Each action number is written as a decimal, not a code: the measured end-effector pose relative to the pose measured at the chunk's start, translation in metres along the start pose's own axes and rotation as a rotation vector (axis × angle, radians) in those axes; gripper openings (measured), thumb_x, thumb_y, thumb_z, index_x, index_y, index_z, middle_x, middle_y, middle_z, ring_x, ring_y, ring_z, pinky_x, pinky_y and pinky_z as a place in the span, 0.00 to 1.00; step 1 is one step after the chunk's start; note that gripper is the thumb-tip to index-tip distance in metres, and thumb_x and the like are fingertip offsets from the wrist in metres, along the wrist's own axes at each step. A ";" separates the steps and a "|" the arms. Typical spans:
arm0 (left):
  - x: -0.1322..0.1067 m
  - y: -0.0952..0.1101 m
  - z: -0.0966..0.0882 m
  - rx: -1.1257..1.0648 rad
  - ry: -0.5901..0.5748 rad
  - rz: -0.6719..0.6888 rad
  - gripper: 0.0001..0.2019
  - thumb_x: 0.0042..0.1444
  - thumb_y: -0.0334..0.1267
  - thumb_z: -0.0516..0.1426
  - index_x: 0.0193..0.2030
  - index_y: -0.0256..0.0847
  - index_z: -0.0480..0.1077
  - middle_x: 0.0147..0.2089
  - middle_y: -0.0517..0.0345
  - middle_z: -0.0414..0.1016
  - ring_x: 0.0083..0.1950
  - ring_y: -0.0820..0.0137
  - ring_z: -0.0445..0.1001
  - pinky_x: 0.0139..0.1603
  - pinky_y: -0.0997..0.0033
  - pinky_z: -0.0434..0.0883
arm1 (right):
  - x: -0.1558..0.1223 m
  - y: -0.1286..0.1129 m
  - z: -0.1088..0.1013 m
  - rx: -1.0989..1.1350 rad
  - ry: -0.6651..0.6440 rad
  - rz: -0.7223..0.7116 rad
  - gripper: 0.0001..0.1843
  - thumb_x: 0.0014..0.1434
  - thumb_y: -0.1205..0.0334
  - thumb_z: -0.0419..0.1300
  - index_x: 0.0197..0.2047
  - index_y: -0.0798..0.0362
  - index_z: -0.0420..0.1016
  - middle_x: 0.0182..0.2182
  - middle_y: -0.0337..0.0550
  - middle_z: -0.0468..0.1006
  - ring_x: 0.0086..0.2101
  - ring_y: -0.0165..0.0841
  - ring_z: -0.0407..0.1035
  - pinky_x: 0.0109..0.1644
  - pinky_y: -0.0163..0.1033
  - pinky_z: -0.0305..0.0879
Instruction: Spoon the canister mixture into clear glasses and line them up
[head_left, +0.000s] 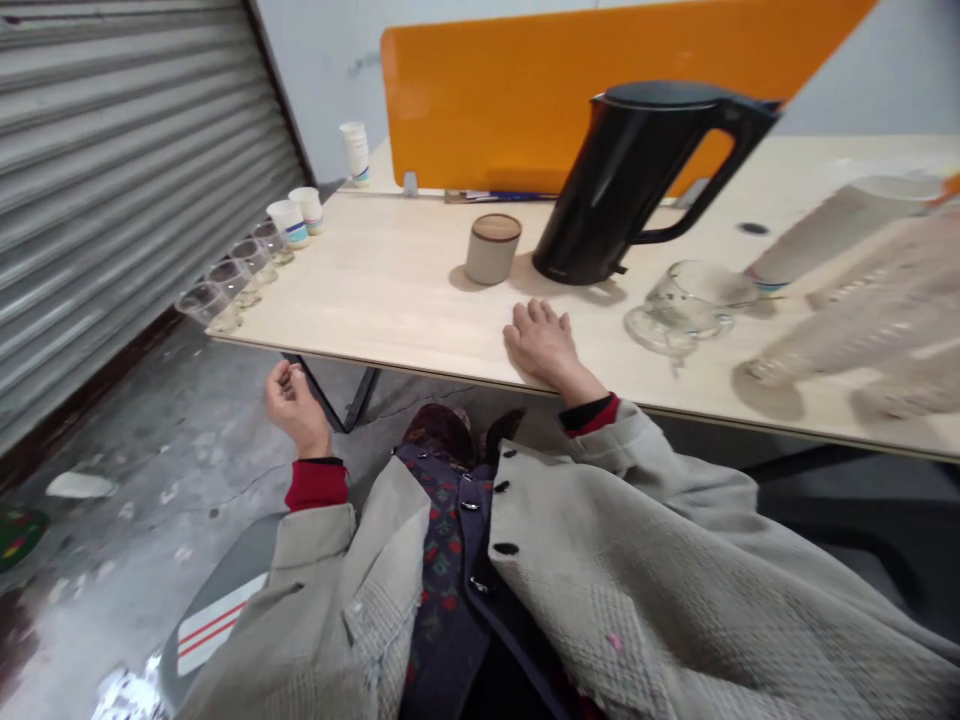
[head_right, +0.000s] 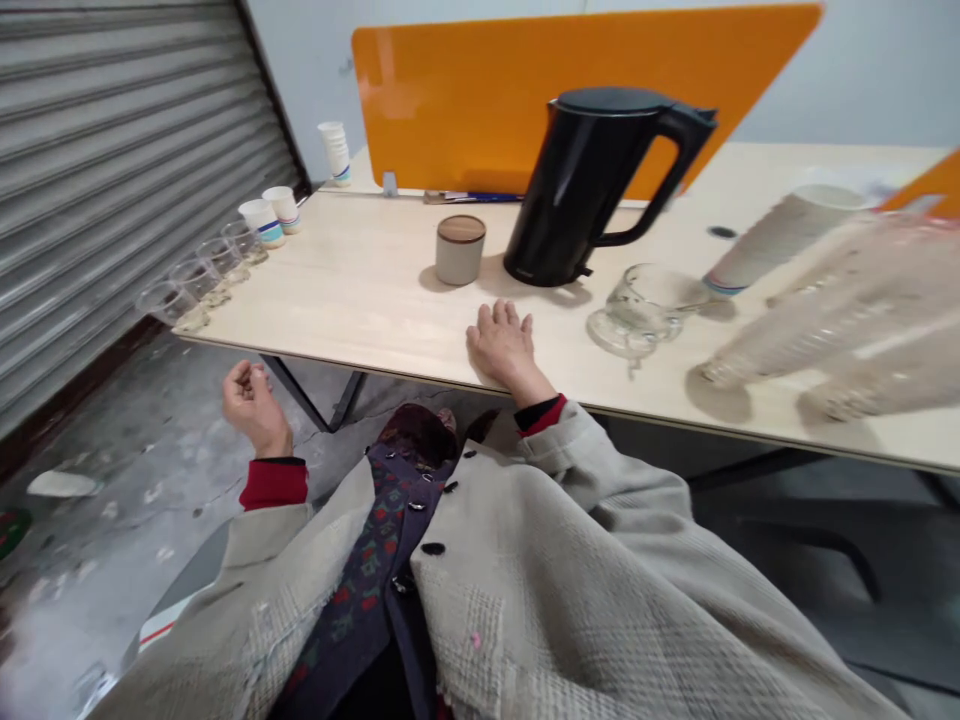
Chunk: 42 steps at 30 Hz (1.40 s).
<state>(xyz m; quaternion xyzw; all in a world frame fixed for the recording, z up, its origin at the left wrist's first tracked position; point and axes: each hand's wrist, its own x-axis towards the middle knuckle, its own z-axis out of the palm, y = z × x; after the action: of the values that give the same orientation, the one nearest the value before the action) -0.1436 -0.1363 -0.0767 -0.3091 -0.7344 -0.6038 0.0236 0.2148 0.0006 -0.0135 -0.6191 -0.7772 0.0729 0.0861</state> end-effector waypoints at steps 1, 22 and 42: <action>-0.016 0.015 0.007 0.009 -0.068 0.104 0.15 0.72 0.43 0.53 0.60 0.43 0.70 0.56 0.47 0.81 0.57 0.64 0.81 0.55 0.61 0.79 | -0.002 -0.002 -0.003 -0.005 -0.004 -0.001 0.33 0.76 0.55 0.41 0.76 0.62 0.62 0.80 0.68 0.55 0.79 0.58 0.48 0.80 0.73 0.46; -0.034 0.126 0.158 -0.042 -0.873 0.634 0.13 0.58 0.43 0.61 0.47 0.44 0.81 0.42 0.53 0.81 0.39 0.61 0.79 0.48 0.58 0.79 | -0.143 0.165 -0.120 -0.055 0.709 0.525 0.25 0.74 0.56 0.47 0.59 0.50 0.82 0.55 0.55 0.85 0.53 0.48 0.80 0.61 0.50 0.73; -0.032 0.126 0.160 -0.063 -0.837 0.604 0.10 0.55 0.43 0.61 0.42 0.45 0.80 0.40 0.54 0.80 0.38 0.61 0.78 0.47 0.58 0.78 | -0.116 0.219 -0.152 -0.174 0.559 0.514 0.23 0.68 0.61 0.51 0.56 0.52 0.85 0.54 0.54 0.86 0.54 0.49 0.79 0.60 0.52 0.72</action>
<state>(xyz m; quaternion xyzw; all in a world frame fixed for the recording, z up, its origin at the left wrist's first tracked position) -0.0031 0.0048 -0.0231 -0.7232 -0.5402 -0.4165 -0.1082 0.4825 -0.0626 0.0817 -0.7946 -0.5466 -0.1456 0.2205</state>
